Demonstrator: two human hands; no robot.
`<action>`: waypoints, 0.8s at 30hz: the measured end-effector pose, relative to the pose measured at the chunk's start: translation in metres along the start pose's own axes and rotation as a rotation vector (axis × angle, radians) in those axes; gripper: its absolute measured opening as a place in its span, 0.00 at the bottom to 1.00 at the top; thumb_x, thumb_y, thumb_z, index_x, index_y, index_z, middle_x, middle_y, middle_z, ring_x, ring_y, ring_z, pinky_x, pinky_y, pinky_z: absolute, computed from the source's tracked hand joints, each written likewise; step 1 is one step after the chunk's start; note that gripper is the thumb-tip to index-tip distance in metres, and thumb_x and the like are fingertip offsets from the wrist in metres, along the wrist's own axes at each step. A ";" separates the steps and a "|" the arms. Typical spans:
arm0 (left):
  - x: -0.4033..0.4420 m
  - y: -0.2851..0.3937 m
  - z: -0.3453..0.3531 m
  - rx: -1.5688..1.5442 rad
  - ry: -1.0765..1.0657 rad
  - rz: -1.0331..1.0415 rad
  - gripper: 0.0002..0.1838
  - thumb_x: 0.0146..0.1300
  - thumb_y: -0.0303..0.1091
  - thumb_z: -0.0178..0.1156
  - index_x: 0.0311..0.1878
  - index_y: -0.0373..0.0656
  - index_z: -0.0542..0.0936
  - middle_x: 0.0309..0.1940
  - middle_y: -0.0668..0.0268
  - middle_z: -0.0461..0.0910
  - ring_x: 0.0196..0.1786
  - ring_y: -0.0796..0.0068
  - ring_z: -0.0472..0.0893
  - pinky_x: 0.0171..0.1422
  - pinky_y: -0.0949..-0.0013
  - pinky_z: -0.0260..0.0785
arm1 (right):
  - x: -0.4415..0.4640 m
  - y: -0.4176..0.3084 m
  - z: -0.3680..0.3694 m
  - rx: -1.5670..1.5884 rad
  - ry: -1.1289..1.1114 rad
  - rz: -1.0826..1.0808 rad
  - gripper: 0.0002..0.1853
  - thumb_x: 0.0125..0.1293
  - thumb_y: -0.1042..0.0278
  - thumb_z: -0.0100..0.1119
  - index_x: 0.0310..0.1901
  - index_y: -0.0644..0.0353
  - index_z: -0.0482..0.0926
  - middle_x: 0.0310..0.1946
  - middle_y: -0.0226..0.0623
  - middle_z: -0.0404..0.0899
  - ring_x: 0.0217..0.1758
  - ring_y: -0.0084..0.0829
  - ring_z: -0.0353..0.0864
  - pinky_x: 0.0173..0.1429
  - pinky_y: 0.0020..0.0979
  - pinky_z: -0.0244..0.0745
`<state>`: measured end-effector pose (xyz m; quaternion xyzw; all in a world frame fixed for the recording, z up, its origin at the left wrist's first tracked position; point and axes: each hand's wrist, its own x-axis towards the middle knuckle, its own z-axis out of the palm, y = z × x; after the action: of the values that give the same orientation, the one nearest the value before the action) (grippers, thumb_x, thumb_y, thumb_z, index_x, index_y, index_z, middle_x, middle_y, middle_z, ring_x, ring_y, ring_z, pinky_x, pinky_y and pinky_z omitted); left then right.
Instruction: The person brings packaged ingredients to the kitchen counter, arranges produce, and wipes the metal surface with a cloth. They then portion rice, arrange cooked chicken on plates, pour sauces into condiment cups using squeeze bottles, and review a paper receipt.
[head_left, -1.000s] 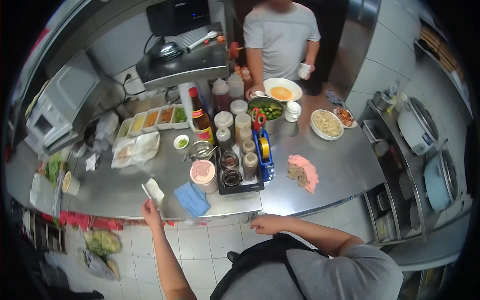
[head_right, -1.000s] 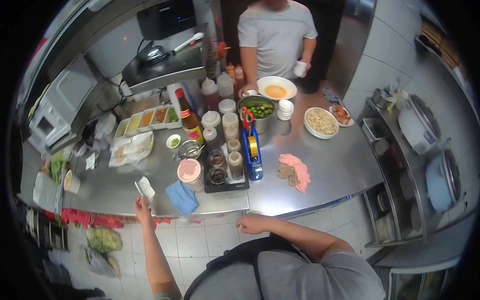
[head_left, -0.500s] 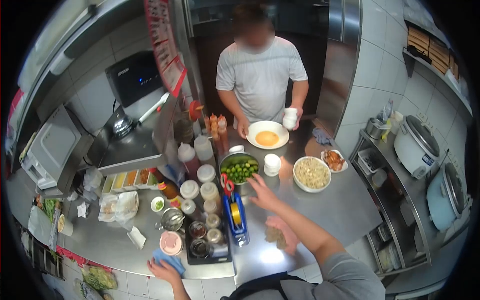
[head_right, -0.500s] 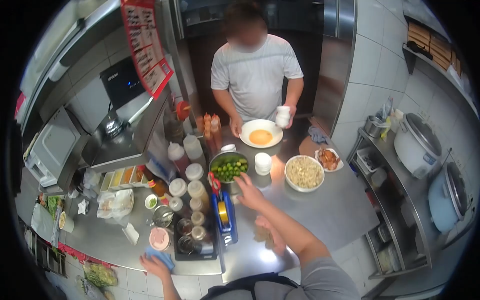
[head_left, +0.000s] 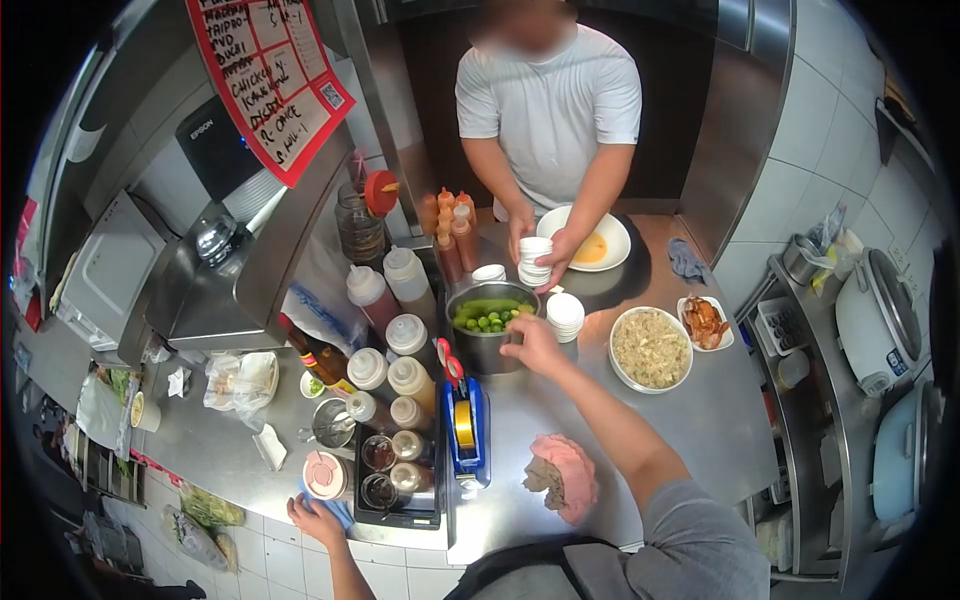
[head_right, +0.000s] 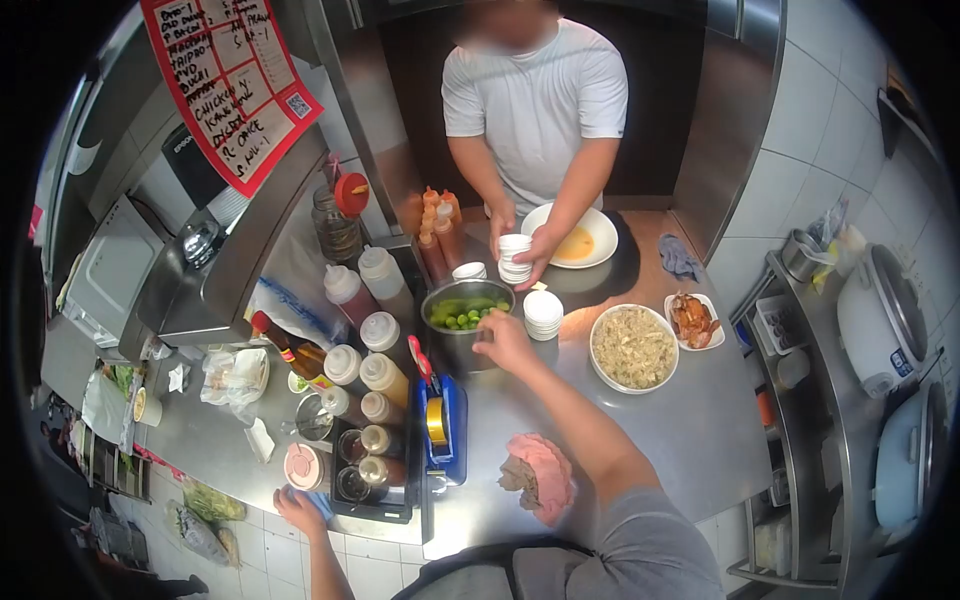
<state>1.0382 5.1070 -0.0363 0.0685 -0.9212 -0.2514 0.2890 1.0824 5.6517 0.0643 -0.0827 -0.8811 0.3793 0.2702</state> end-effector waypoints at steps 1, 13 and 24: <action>-0.001 -0.003 0.000 -0.006 0.008 0.002 0.16 0.61 0.34 0.48 0.48 0.34 0.74 0.57 0.48 0.67 0.60 0.48 0.66 0.63 0.51 0.57 | 0.004 0.000 -0.006 0.050 0.005 0.031 0.17 0.42 0.71 0.73 0.33 0.63 0.77 0.28 0.36 0.70 0.30 0.34 0.73 0.36 0.33 0.69; 0.000 -0.006 -0.001 -0.046 -0.021 0.012 0.16 0.61 0.33 0.49 0.47 0.32 0.75 0.56 0.47 0.67 0.58 0.48 0.68 0.60 0.51 0.61 | 0.030 -0.081 -0.188 0.635 0.093 0.101 0.17 0.48 0.79 0.71 0.41 0.63 0.78 0.34 0.31 0.81 0.37 0.20 0.80 0.41 0.23 0.77; 0.001 -0.001 -0.002 -0.022 -0.040 -0.008 0.16 0.64 0.35 0.50 0.47 0.30 0.73 0.56 0.47 0.68 0.56 0.48 0.69 0.59 0.53 0.63 | 0.008 0.041 -0.301 -0.624 0.507 0.001 0.18 0.39 0.75 0.73 0.36 0.65 0.79 0.32 0.35 0.75 0.33 0.28 0.76 0.37 0.30 0.70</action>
<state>1.0384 5.1049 -0.0351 0.0642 -0.9237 -0.2638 0.2703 1.2353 5.8711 0.2091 -0.2523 -0.8594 0.0611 0.4405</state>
